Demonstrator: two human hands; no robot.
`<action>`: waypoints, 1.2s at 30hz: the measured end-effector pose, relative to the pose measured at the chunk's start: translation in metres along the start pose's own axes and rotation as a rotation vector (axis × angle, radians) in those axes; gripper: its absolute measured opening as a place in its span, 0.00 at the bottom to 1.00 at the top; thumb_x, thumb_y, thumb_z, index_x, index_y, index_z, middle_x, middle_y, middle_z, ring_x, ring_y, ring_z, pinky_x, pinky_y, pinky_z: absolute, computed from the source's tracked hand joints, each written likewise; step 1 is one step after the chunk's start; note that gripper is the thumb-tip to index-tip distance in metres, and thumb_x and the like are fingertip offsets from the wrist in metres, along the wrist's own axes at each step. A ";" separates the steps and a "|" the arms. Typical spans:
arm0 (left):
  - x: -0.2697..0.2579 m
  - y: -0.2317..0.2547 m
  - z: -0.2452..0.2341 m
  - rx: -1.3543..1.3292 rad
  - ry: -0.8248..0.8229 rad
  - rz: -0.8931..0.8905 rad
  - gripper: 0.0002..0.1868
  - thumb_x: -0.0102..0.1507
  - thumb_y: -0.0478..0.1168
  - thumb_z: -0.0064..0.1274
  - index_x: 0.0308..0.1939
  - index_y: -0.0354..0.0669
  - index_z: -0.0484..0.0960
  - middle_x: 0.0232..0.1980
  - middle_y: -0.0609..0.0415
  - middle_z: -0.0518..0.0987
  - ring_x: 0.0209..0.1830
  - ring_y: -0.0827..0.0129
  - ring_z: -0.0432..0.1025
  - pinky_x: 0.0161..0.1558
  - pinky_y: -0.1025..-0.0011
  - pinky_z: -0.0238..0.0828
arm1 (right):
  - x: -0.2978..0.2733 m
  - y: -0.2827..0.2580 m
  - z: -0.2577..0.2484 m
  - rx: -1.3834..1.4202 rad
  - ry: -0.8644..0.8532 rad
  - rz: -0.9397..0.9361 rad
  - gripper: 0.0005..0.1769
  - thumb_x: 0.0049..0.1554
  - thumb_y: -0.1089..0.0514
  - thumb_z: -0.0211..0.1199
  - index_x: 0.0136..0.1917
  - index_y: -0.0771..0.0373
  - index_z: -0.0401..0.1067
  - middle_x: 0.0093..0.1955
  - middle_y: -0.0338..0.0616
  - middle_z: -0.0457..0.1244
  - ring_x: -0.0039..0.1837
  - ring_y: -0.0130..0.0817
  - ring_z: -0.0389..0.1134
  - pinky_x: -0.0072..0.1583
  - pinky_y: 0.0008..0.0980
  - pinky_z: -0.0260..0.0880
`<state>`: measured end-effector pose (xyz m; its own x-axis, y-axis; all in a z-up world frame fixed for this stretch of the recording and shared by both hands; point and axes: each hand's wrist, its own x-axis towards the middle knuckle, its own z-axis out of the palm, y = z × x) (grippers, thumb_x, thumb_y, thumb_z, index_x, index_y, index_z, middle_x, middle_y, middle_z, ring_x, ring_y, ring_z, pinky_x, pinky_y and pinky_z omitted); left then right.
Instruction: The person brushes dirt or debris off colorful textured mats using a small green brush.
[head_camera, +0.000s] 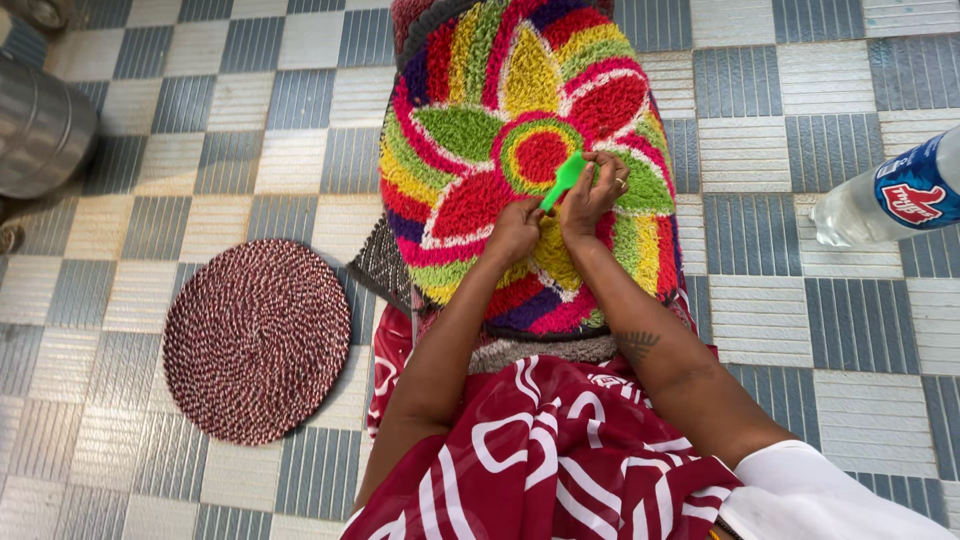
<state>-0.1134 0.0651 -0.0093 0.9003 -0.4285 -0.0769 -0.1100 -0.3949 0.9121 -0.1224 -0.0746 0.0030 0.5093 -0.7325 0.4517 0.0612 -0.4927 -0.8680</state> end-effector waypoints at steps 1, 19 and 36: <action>-0.010 0.004 -0.007 0.046 0.075 -0.014 0.13 0.70 0.35 0.47 0.51 0.38 0.86 0.32 0.50 0.81 0.27 0.74 0.71 0.29 0.71 0.66 | -0.001 0.002 0.000 0.042 -0.009 0.034 0.08 0.64 0.58 0.53 0.52 0.59 0.72 0.59 0.42 0.58 0.66 0.40 0.57 0.71 0.51 0.51; -0.026 0.026 -0.025 -0.120 0.335 -0.210 0.13 0.73 0.37 0.43 0.52 0.42 0.85 0.30 0.52 0.77 0.20 0.75 0.61 0.22 0.69 0.56 | -0.002 0.014 -0.010 0.113 -0.184 0.142 0.07 0.66 0.61 0.52 0.51 0.62 0.70 0.58 0.45 0.56 0.62 0.39 0.57 0.67 0.45 0.60; -0.075 0.028 -0.045 0.806 0.427 0.021 0.11 0.65 0.39 0.48 0.50 0.41 0.76 0.57 0.42 0.75 0.58 0.47 0.70 0.49 0.47 0.66 | -0.016 -0.042 -0.037 -0.618 -0.967 -0.431 0.22 0.59 0.54 0.60 0.65 0.62 0.70 0.67 0.53 0.62 0.71 0.52 0.59 0.70 0.53 0.57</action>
<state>-0.1647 0.1224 0.0400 0.9565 -0.1678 0.2385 -0.2444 -0.9074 0.3418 -0.1652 -0.0598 0.0397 0.9917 0.0664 0.1104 0.0989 -0.9414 -0.3226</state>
